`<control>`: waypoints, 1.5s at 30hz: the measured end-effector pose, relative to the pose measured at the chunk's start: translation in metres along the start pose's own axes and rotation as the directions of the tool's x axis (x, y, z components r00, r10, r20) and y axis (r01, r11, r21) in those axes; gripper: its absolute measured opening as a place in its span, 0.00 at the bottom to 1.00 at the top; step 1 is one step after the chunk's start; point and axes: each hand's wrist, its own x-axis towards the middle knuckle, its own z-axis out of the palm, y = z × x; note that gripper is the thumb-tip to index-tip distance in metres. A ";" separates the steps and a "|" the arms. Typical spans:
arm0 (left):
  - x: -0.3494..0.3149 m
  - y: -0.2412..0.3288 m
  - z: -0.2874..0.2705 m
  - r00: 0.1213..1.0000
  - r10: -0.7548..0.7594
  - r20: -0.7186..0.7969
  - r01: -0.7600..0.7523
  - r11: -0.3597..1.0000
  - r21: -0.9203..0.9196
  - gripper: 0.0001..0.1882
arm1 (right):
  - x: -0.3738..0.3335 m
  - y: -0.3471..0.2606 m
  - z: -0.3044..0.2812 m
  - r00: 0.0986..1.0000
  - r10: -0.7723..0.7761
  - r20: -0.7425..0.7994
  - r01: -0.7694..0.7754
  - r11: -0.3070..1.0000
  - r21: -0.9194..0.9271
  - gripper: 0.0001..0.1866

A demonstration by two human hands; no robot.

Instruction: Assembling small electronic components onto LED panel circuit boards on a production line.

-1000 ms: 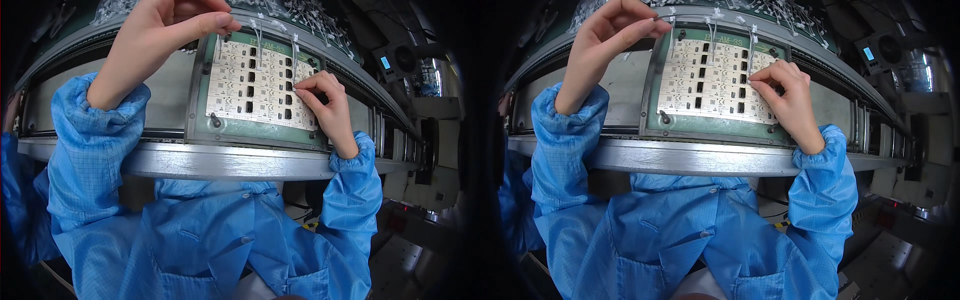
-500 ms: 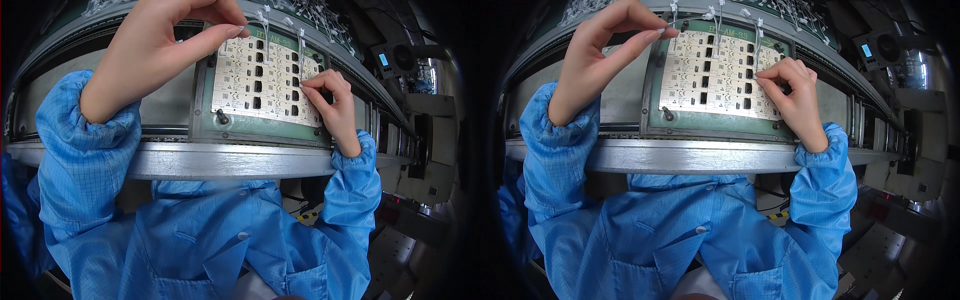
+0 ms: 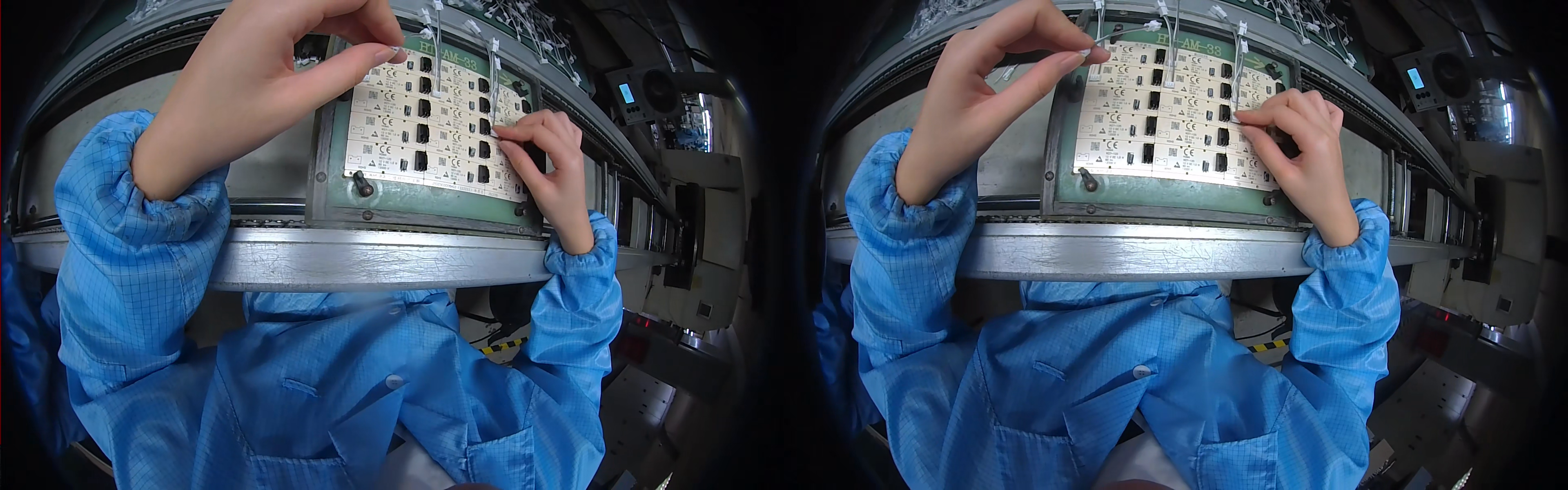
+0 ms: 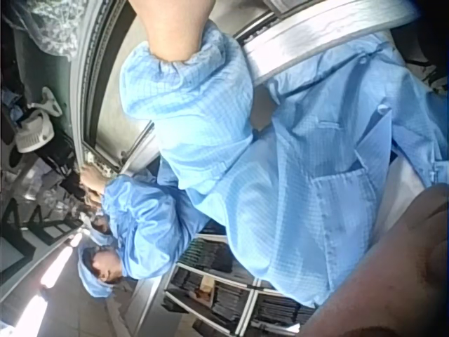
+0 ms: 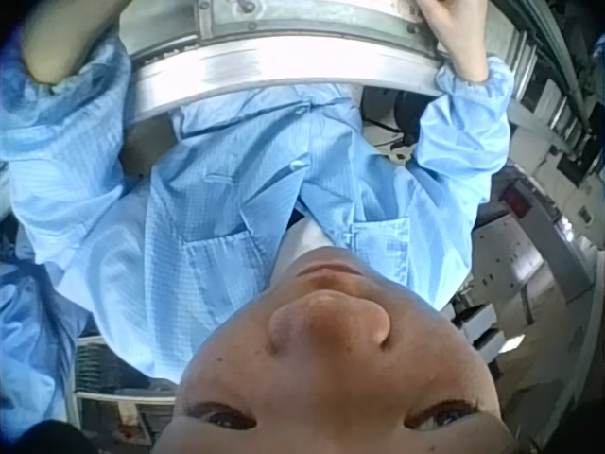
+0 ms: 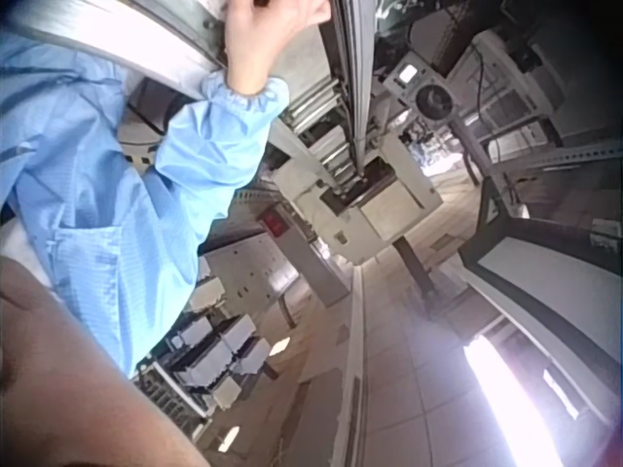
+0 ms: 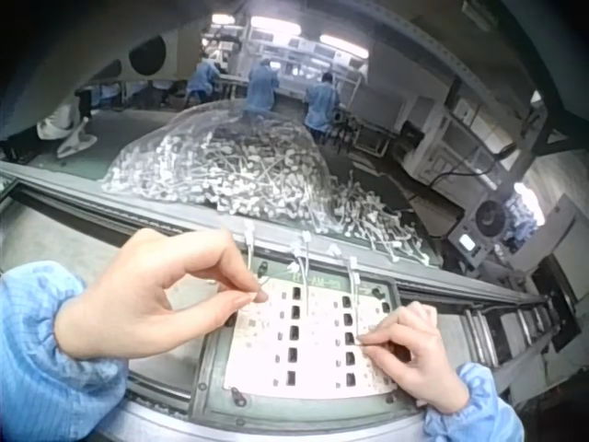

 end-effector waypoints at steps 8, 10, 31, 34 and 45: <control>0.001 -0.003 0.003 1.000 0.019 0.016 -0.019 1.000 0.004 0.05 | 0.005 0.007 0.004 1.000 -0.023 0.006 0.023 1.000 -0.016 0.03; 0.001 -0.007 0.005 0.999 0.041 0.020 -0.041 0.999 0.011 0.05 | 0.003 0.010 0.006 1.000 -0.008 0.001 0.008 1.000 0.021 0.03; -0.009 -0.016 0.011 0.910 0.406 -0.086 -0.224 0.655 0.722 0.08 | 0.033 0.039 -0.045 0.993 -0.095 -0.069 0.090 0.993 -0.075 0.08; -0.013 -0.022 0.026 0.925 0.369 -0.090 -0.190 0.657 0.730 0.06 | 0.046 0.118 -0.038 0.933 0.273 -0.234 -0.279 0.960 0.010 0.12; -0.015 -0.018 0.045 0.997 0.013 -0.073 0.032 0.813 0.581 0.04 | 0.076 0.149 -0.005 0.927 0.307 -0.215 -0.332 0.939 -0.093 0.14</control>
